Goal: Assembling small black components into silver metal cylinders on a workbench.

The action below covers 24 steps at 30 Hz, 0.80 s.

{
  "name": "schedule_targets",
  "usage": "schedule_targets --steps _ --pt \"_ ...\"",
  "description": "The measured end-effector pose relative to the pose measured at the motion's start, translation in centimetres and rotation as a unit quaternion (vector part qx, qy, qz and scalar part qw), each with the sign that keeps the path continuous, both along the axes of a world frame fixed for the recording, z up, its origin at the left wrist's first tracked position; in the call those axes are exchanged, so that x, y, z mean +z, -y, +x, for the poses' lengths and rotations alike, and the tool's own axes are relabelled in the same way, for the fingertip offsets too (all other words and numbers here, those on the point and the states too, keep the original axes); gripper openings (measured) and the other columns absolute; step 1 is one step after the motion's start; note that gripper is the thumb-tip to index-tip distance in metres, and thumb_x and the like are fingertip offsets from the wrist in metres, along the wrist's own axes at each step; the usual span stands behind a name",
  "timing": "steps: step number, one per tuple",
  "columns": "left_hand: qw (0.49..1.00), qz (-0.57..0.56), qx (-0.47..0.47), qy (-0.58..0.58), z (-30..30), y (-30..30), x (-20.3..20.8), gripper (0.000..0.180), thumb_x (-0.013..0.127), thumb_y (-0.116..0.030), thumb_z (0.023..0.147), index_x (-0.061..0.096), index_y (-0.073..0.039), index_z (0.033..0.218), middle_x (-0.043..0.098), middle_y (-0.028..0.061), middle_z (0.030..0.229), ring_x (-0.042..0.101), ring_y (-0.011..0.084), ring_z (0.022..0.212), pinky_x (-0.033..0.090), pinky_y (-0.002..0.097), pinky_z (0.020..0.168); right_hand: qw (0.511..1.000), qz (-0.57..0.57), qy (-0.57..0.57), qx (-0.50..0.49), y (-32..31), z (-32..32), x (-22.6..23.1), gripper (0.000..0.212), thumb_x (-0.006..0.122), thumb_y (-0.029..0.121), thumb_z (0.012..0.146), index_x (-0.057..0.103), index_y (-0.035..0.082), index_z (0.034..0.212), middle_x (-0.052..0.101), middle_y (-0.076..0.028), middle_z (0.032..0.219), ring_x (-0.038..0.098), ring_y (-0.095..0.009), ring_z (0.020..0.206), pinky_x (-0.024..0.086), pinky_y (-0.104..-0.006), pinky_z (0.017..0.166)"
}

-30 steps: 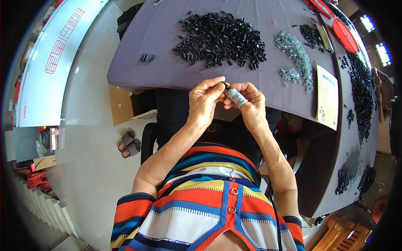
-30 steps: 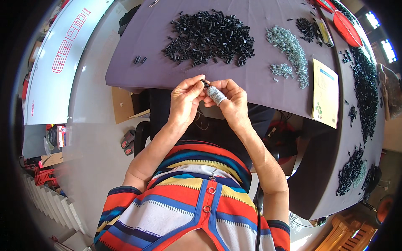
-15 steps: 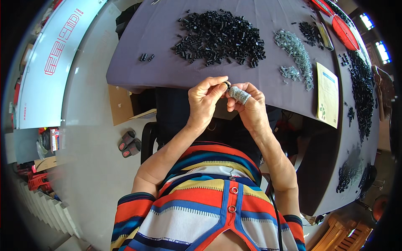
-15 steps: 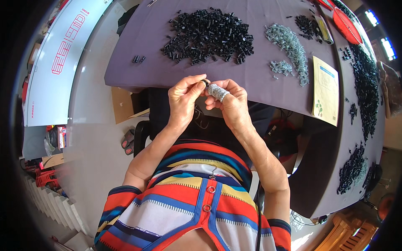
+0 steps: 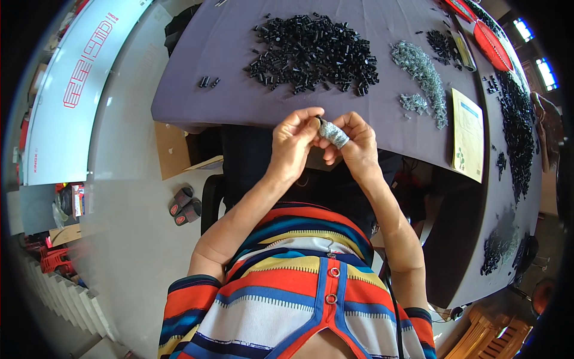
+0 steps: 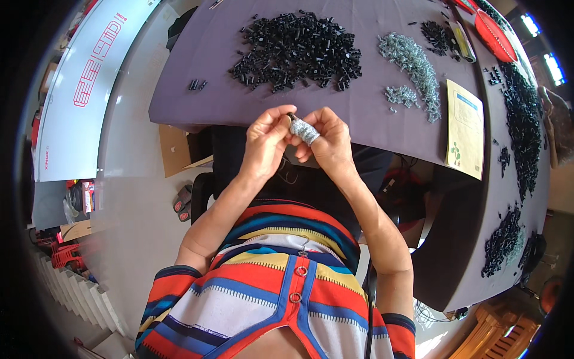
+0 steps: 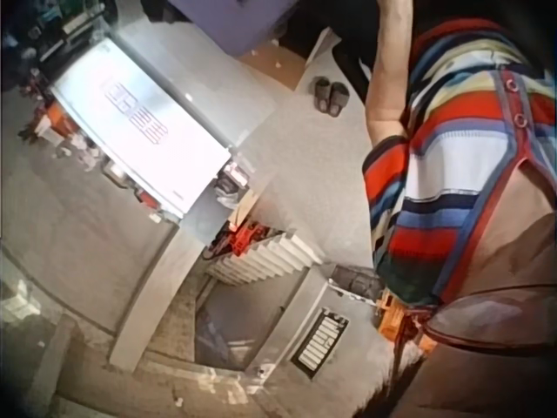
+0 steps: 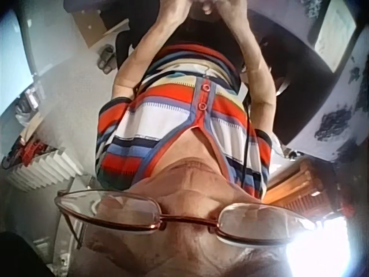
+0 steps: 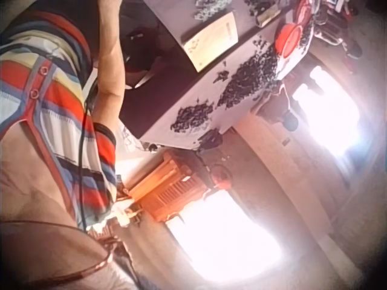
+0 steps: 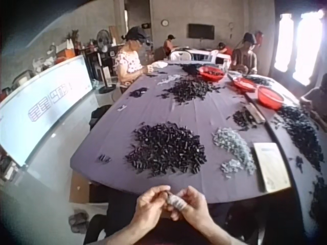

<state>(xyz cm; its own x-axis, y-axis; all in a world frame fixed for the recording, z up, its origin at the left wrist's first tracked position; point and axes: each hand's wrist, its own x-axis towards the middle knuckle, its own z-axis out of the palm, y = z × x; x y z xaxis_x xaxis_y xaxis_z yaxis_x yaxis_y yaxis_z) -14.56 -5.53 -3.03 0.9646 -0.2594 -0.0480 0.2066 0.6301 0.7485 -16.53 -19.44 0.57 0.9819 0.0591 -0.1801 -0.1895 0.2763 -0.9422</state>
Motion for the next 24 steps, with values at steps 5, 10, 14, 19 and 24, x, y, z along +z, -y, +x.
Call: schedule_targets --steps 5,10,14,19,24 --pt "0.999 0.019 -0.032 -0.028 1.0 -0.9 0.8 0.031 0.055 -0.001 0.091 0.048 -0.003 0.121 0.061 0.0068 0.085 0.056 0.0092 0.072 0.045 0.0232 0.065 0.974 -0.169 0.15 -0.005 1.0 0.2 -1.3 0.023 0.07 0.004 0.079 0.053 0.002 0.094 0.061 -0.003 0.076 0.056 -0.009 0.062 0.048 -0.0243 0.055" --pt "0.997 0.001 -0.077 -0.032 0.7 -1.0 1.1 0.033 0.057 0.0 0.089 0.047 -0.003 0.121 0.061 0.0075 0.089 0.058 0.0107 0.079 0.049 0.0246 0.071 0.925 -0.293 0.24 0.033 1.2 0.5 0.1 0.041 0.078 0.006 0.068 0.061 0.004 0.106 0.056 -0.004 0.09 0.051 -0.013 0.065 0.044 -0.0264 0.059" --pt "0.992 -0.006 -0.11 -0.057 0.3 -0.6 1.5 0.034 0.058 0.001 0.088 0.047 -0.003 0.121 0.061 0.008 0.094 0.06 0.0129 0.085 0.051 0.0264 0.077 0.926 -0.273 0.255 0.054 1.5 0.5 -0.2 0.032 0.077 0.006 0.069 0.064 0.003 0.099 0.058 -0.003 0.091 0.052 -0.012 0.067 0.044 -0.0258 0.06" --pt "0.979 -0.077 -0.149 -0.115 0.6 -0.5 0.1 0.035 0.061 -0.003 0.087 0.051 -0.005 0.121 0.062 0.0078 0.095 0.061 0.0154 0.091 0.05 0.03 0.082 0.93 -0.248 0.267 0.04 1.5 0.5 -0.6 0.028 0.077 0.006 0.07 0.063 0.003 0.095 0.061 -0.002 0.091 0.053 -0.011 0.07 0.045 -0.0243 0.063" --pt "0.955 -0.157 -0.191 -0.162 0.9 -1.3 -0.5 0.033 0.065 -0.004 0.083 0.058 -0.008 0.114 0.063 0.0059 0.096 0.061 0.0177 0.093 0.05 0.0313 0.082 0.941 -0.232 0.242 0.051 1.1 0.5 -0.9 0.028 0.075 0.004 0.071 0.063 0.004 0.097 0.064 -0.003 0.094 0.057 -0.012 0.079 0.047 -0.0252 0.069"
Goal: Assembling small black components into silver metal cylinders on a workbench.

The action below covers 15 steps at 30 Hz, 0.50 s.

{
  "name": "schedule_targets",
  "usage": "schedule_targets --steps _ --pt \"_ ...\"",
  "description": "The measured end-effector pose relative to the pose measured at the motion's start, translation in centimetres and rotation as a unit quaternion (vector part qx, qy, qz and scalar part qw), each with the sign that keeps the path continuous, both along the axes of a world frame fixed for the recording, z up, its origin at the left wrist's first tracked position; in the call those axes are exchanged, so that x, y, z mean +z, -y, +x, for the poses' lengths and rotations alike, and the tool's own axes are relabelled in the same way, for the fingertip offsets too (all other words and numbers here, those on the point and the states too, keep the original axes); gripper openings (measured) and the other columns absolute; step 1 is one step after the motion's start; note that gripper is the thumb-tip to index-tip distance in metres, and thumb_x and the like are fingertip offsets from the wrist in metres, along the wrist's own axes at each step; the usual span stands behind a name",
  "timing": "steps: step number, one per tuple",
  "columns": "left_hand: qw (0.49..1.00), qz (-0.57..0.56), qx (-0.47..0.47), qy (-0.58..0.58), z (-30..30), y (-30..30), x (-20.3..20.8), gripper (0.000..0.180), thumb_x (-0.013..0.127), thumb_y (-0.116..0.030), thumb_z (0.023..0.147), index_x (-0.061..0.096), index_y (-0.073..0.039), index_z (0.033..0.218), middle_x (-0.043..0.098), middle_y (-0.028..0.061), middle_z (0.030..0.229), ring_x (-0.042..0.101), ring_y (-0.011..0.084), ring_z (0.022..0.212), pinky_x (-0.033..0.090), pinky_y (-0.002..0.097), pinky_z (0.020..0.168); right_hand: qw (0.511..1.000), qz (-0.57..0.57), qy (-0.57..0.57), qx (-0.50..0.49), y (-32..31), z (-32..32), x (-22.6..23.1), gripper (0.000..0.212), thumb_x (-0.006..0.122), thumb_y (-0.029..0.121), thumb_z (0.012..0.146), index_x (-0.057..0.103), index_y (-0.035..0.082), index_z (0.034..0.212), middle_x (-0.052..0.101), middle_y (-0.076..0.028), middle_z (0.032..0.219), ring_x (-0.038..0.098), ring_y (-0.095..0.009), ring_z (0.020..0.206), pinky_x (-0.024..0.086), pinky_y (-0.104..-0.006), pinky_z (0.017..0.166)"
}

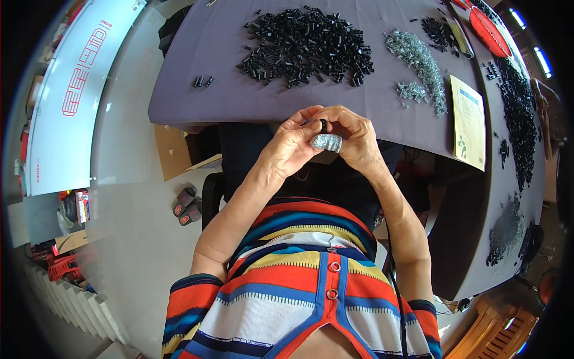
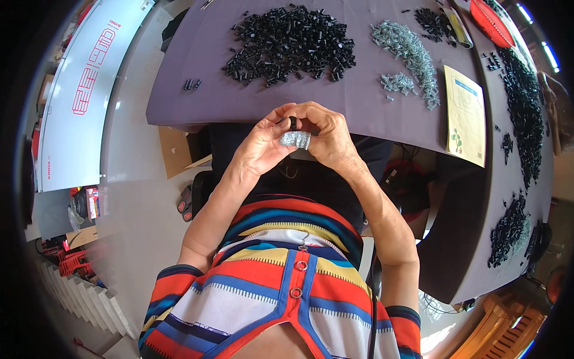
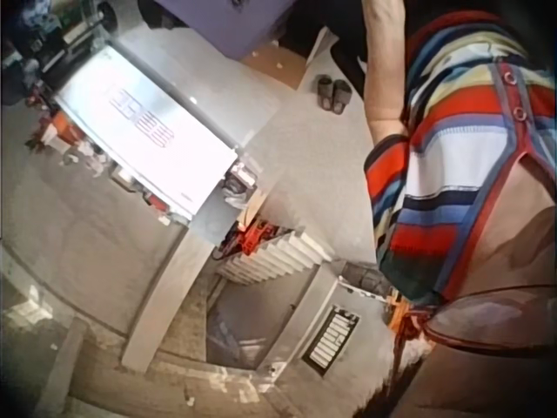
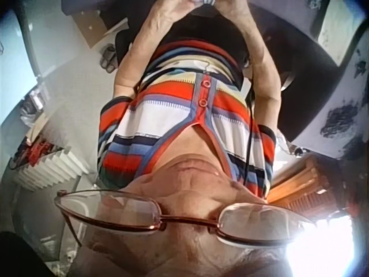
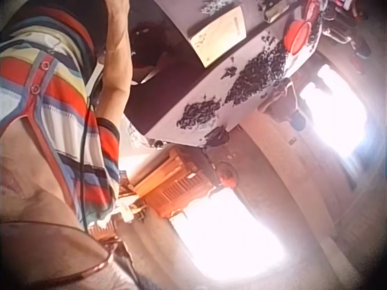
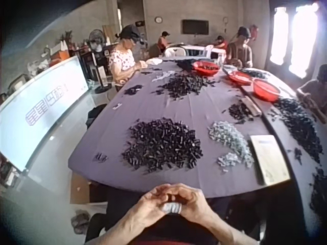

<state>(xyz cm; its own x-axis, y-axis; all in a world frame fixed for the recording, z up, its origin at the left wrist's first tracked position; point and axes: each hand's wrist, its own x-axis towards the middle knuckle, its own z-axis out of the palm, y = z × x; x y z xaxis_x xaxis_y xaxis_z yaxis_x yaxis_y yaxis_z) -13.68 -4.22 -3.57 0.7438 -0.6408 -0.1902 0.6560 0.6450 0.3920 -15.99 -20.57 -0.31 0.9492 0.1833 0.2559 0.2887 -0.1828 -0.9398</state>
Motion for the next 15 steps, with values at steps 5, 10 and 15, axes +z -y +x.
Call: schedule_targets --steps 5,10,15 --pt "0.999 -0.023 0.034 0.004 -0.2 0.7 -0.4 0.031 0.064 0.002 0.081 0.059 -0.005 0.111 0.064 0.0061 0.095 0.062 0.0186 0.09 0.051 0.0321 0.081 0.999 -0.008 0.02 -0.032 0.0 -0.2 -0.6 0.029 0.067 -0.002 0.071 0.064 0.003 0.099 0.065 -0.006 0.093 0.059 -0.014 0.078 0.049 -0.0269 0.072" --pt "0.999 -0.008 0.043 -0.026 -0.6 0.7 -0.6 0.03 0.064 0.003 0.08 0.059 -0.007 0.109 0.063 0.0069 0.093 0.062 0.0195 0.089 0.051 0.0323 0.079 1.0 -0.001 -0.003 -0.029 -0.2 -0.4 -0.7 0.024 0.065 -0.003 0.074 0.064 0.004 0.097 0.064 -0.003 0.09 0.057 -0.01 0.08 0.046 -0.0236 0.071" --pt "0.983 0.138 0.086 0.08 0.0 -0.7 2.3 0.03 0.065 0.0 0.082 0.055 -0.004 0.11 0.064 0.0052 0.088 0.062 0.0142 0.082 0.051 0.0268 0.073 0.982 0.163 -0.094 0.029 -1.3 -0.4 -0.6 0.041 0.071 -0.001 0.075 0.058 0.001 0.113 0.058 -0.001 0.107 0.051 -0.007 0.081 0.045 -0.0204 0.073"
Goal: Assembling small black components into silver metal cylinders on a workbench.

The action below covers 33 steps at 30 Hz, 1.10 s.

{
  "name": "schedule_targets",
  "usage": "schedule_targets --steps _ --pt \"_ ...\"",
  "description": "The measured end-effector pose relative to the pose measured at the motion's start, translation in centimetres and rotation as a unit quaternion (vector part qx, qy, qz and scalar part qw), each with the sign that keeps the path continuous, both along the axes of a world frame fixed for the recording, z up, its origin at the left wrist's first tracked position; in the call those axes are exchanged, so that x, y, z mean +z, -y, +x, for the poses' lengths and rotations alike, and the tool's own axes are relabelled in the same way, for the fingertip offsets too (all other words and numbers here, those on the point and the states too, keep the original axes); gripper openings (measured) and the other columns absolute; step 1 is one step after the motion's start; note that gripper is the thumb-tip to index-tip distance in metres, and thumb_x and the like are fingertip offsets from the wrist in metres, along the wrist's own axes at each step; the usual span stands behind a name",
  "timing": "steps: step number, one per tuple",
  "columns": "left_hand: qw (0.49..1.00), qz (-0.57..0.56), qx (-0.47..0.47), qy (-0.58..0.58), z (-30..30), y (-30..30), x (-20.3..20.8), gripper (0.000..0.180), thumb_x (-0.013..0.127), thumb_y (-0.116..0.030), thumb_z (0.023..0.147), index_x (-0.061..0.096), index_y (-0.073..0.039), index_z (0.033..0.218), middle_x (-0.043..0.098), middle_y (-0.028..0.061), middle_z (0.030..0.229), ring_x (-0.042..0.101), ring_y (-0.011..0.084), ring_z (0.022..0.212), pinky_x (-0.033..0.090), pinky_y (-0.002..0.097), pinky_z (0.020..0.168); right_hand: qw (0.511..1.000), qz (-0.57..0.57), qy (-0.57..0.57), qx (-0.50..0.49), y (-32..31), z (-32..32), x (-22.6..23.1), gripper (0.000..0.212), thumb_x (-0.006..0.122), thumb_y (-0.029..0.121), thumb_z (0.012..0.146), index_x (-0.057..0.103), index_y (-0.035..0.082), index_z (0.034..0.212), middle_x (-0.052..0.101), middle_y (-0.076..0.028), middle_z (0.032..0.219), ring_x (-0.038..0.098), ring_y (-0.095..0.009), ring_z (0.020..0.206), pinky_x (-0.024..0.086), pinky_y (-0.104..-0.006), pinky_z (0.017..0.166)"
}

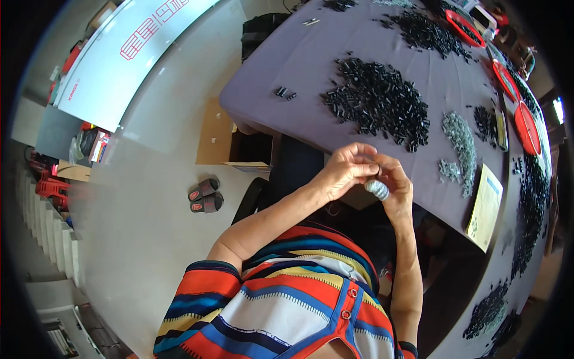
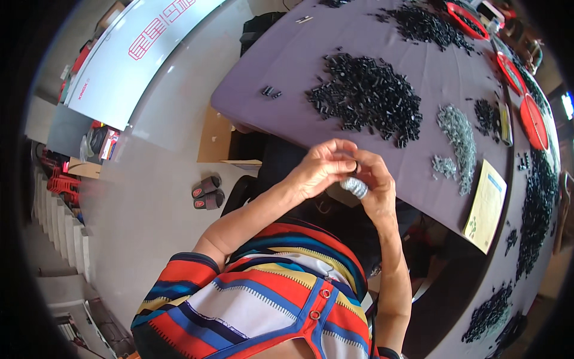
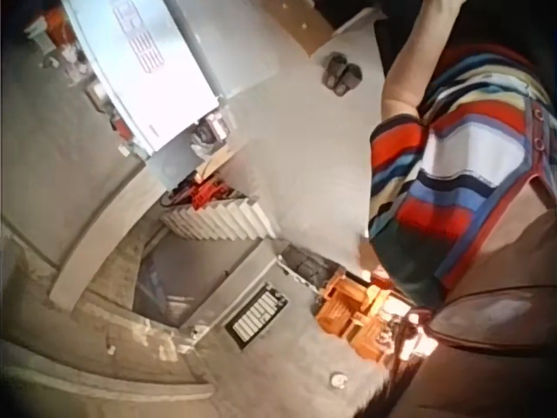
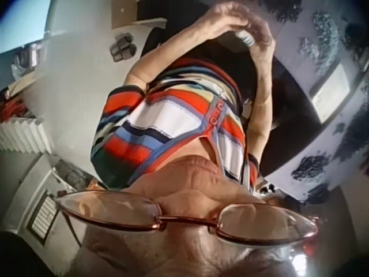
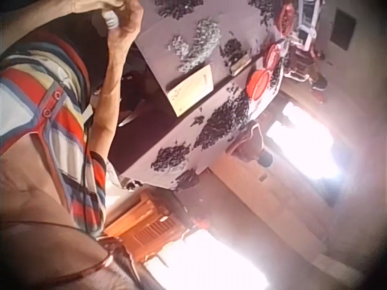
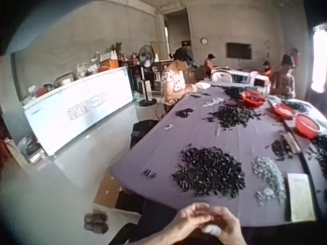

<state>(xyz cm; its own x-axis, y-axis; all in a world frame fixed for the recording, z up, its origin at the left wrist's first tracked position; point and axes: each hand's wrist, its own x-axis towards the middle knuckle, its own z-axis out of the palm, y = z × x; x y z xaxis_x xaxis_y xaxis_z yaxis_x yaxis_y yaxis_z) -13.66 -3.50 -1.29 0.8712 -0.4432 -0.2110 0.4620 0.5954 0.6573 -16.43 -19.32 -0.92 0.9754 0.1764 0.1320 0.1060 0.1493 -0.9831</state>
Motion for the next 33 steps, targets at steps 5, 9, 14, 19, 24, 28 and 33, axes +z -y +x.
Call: schedule_targets --steps 5,9,14,19,24,28,33 --pt "0.782 0.443 0.288 0.33 5.4 -7.0 1.9 0.013 0.067 -0.01 0.077 0.066 -0.003 0.088 0.064 0.0023 0.072 0.058 0.0094 0.067 0.047 0.0246 0.062 0.993 -0.073 0.036 -0.083 2.4 0.5 -0.7 0.037 0.06 -0.002 0.082 0.056 0.001 0.118 0.061 -0.004 0.108 0.054 -0.005 0.076 0.046 -0.0196 0.066" --pt "0.531 0.65 0.337 0.426 9.7 -13.3 -0.3 0.012 0.067 -0.007 0.074 0.064 -0.004 0.085 0.063 0.0062 0.079 0.057 0.0211 0.075 0.047 0.0329 0.068 0.993 -0.063 0.006 -0.103 2.5 0.6 -0.8 0.027 0.053 -0.003 0.086 0.059 0.002 0.113 0.064 -0.002 0.098 0.055 -0.004 0.075 0.045 -0.0182 0.061" --pt "0.466 0.699 0.334 0.426 11.4 -13.9 -1.7 0.018 0.072 -0.019 0.075 0.064 -0.011 0.089 0.054 0.0051 0.096 0.048 0.028 0.094 0.04 0.04 0.084 0.986 -0.116 0.006 -0.12 2.3 0.6 -0.8 0.02 0.056 0.001 0.088 0.061 0.002 0.107 0.064 0.001 0.091 0.054 -0.004 0.073 0.044 -0.019 0.062" --pt "0.407 0.777 0.26 0.404 11.3 -13.5 -1.8 0.019 0.067 -0.023 0.08 0.06 -0.009 0.089 0.052 0.0103 0.096 0.048 0.0292 0.094 0.04 0.0443 0.078 0.978 -0.16 0.015 -0.131 1.8 0.7 -0.5 0.018 0.057 0.0 0.087 0.062 0.002 0.104 0.065 0.001 0.086 0.054 -0.004 0.071 0.044 -0.0193 0.062" --pt "0.354 0.822 0.2 0.398 11.9 -12.6 -1.1 0.013 0.056 -0.012 0.086 0.052 0.0 0.087 0.054 0.0165 0.088 0.063 0.0291 0.073 0.055 0.0365 0.062 0.976 -0.175 0.032 -0.127 2.0 0.6 -0.5 0.016 0.059 0.003 0.087 0.063 0.001 0.102 0.064 0.0 0.084 0.054 -0.005 0.072 0.044 -0.0197 0.064" --pt "0.351 0.836 0.171 0.385 11.7 -12.8 -1.3 0.01 0.054 -0.002 0.081 0.05 0.001 0.09 0.053 0.0173 0.087 0.066 0.0287 0.067 0.056 0.0359 0.059 0.969 -0.201 0.05 -0.136 1.9 0.5 -0.7 0.014 0.06 0.004 0.086 0.063 0.001 0.1 0.063 0.001 0.08 0.054 -0.005 0.071 0.045 -0.0208 0.065" --pt "0.466 0.73 0.291 0.407 10.4 -14.9 -2.2 0.016 0.052 -0.007 0.089 0.056 -0.004 0.105 0.055 0.0164 0.09 0.061 0.0349 0.074 0.052 0.0419 0.064 0.967 -0.209 0.047 -0.134 1.7 0.3 -0.3 0.013 0.06 0.004 0.086 0.064 0.001 0.098 0.061 0.001 0.077 0.053 -0.005 0.069 0.045 -0.021 0.064"
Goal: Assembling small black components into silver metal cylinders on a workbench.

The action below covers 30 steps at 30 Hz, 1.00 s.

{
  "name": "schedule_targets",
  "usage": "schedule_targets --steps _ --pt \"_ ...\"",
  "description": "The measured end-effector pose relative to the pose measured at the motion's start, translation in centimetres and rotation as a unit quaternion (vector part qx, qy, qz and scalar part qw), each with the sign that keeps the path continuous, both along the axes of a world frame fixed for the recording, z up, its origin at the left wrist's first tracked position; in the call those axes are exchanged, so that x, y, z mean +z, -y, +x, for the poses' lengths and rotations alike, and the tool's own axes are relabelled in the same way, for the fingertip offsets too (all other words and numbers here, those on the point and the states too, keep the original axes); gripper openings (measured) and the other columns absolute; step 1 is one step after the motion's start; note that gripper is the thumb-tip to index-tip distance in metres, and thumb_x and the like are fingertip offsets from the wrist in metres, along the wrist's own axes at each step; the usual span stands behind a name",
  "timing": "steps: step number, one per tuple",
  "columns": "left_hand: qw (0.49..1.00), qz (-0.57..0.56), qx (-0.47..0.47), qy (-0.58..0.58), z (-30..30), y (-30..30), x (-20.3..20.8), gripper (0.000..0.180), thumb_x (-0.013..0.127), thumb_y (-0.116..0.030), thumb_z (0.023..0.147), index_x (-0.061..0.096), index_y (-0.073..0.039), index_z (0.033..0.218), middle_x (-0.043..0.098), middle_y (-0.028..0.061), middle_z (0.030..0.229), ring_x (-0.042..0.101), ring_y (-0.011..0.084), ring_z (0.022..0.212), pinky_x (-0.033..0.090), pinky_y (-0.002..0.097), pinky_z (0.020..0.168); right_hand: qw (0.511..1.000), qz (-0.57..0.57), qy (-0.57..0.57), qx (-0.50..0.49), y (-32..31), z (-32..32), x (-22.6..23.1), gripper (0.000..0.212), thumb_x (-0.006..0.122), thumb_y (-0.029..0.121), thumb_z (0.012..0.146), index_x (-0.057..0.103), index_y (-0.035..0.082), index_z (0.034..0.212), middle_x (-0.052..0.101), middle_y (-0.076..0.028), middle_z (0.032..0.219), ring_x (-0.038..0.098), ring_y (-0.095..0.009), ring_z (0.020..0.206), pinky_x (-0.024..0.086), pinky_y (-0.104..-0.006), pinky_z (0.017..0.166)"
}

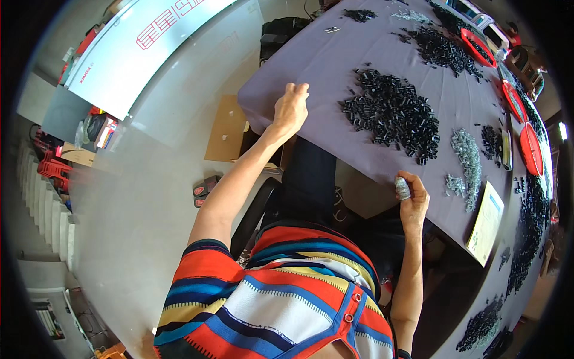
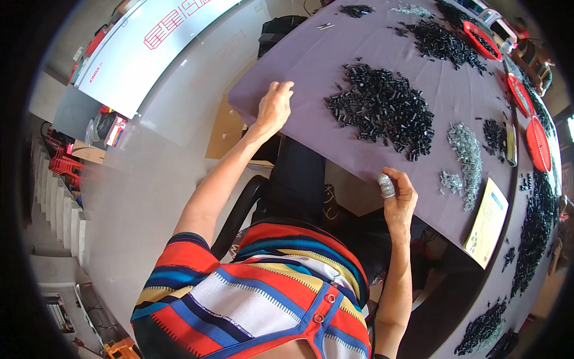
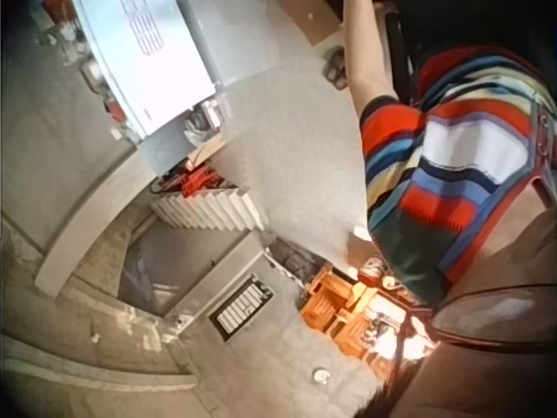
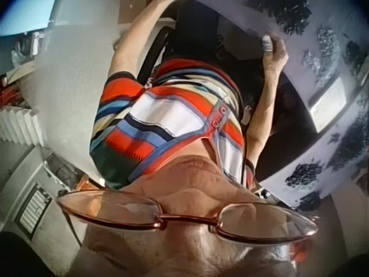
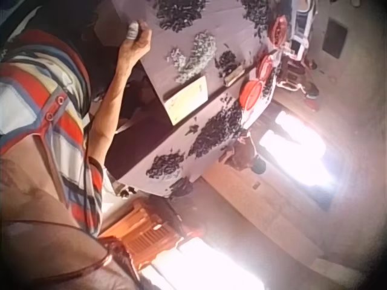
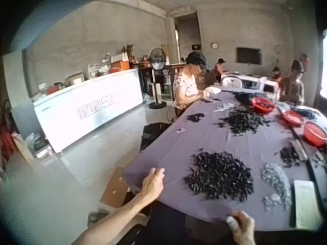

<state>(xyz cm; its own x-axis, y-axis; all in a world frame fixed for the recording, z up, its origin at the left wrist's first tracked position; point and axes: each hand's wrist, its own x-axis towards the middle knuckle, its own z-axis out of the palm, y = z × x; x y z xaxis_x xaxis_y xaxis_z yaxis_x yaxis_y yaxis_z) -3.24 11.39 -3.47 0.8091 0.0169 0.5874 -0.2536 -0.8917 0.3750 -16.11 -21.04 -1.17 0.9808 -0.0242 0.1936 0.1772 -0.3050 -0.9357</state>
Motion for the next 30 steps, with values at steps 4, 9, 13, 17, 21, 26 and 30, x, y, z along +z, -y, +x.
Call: schedule_targets --steps 4,9,13,17,21,26,30 --pt "0.866 -0.494 -0.016 -0.079 -3.8 -3.7 0.7 0.015 0.054 -0.011 0.093 0.063 -0.007 0.104 0.053 0.0019 0.071 0.049 0.0117 0.054 0.042 0.0264 0.047 1.0 -0.021 -0.005 -0.003 0.4 0.1 -0.6 0.015 0.058 0.001 0.086 0.064 0.002 0.099 0.059 0.002 0.078 0.05 -0.004 0.067 0.043 -0.0199 0.061" --pt "0.627 -0.763 0.104 -0.117 -8.9 -10.9 -3.5 0.011 0.05 -0.013 0.094 0.056 -0.005 0.088 0.042 0.0017 0.065 0.037 0.0104 0.044 0.027 0.0243 0.038 0.999 -0.05 0.009 -0.015 0.1 0.5 -0.2 0.015 0.06 -0.003 0.082 0.063 0.001 0.096 0.063 -0.002 0.08 0.055 -0.007 0.072 0.046 -0.0219 0.069" --pt "0.561 -0.79 0.176 -0.176 -8.4 -13.8 -8.4 0.017 0.043 -0.014 0.095 0.048 -0.008 0.08 0.041 0.0026 0.066 0.042 0.0132 0.048 0.032 0.0253 0.039 0.998 -0.05 0.014 -0.016 0.0 0.6 -0.6 0.015 0.06 -0.002 0.083 0.063 0.002 0.097 0.063 -0.002 0.08 0.056 -0.007 0.073 0.046 -0.0221 0.07" --pt "0.679 -0.652 0.217 -0.257 -4.7 -15.7 -10.3 0.016 0.04 -0.02 0.097 0.049 -0.009 0.104 0.049 0.0071 0.083 0.052 0.0215 0.066 0.054 0.0412 0.06 0.998 -0.06 0.02 -0.022 -0.3 0.5 -0.4 0.017 0.059 -0.004 0.082 0.063 0.002 0.097 0.063 -0.002 0.08 0.056 -0.007 0.074 0.046 -0.0222 0.071" --pt "0.712 -0.541 0.238 -0.38 -1.6 -14.5 -11.5 0.03 0.041 -0.024 0.096 0.049 -0.013 0.123 0.043 0.0037 0.086 0.048 0.0196 0.072 0.051 0.0563 0.082 0.996 -0.068 0.042 -0.035 0.2 -0.2 0.2 0.019 0.059 -0.006 0.08 0.064 0.002 0.096 0.062 -0.003 0.08 0.056 -0.008 0.074 0.046 -0.0225 0.071" --pt "0.721 -0.578 0.194 -0.329 -1.9 -16.8 -17.1 0.033 0.063 -0.028 0.086 0.057 -0.013 0.115 0.057 0.0058 0.104 0.053 0.0206 0.091 0.05 0.0407 0.075 0.997 -0.06 0.044 -0.022 0.1 0.0 -0.3 0.017 0.066 0.001 0.08 0.065 0.002 0.097 0.064 -0.011 0.084 0.064 -0.018 0.078 0.05 -0.0277 0.07" --pt "0.744 -0.614 0.153 -0.215 -4.2 -15.4 -13.8 0.022 0.059 -0.017 0.087 0.058 -0.007 0.107 0.057 0.0009 0.08 0.052 0.0122 0.064 0.046 0.0264 0.052 0.993 -0.1 0.04 0.044 1.4 0.0 1.4 0.019 0.062 -0.002 0.078 0.064 0.002 0.097 0.064 -0.014 0.087 0.063 -0.028 0.078 0.05 -0.0325 0.071"
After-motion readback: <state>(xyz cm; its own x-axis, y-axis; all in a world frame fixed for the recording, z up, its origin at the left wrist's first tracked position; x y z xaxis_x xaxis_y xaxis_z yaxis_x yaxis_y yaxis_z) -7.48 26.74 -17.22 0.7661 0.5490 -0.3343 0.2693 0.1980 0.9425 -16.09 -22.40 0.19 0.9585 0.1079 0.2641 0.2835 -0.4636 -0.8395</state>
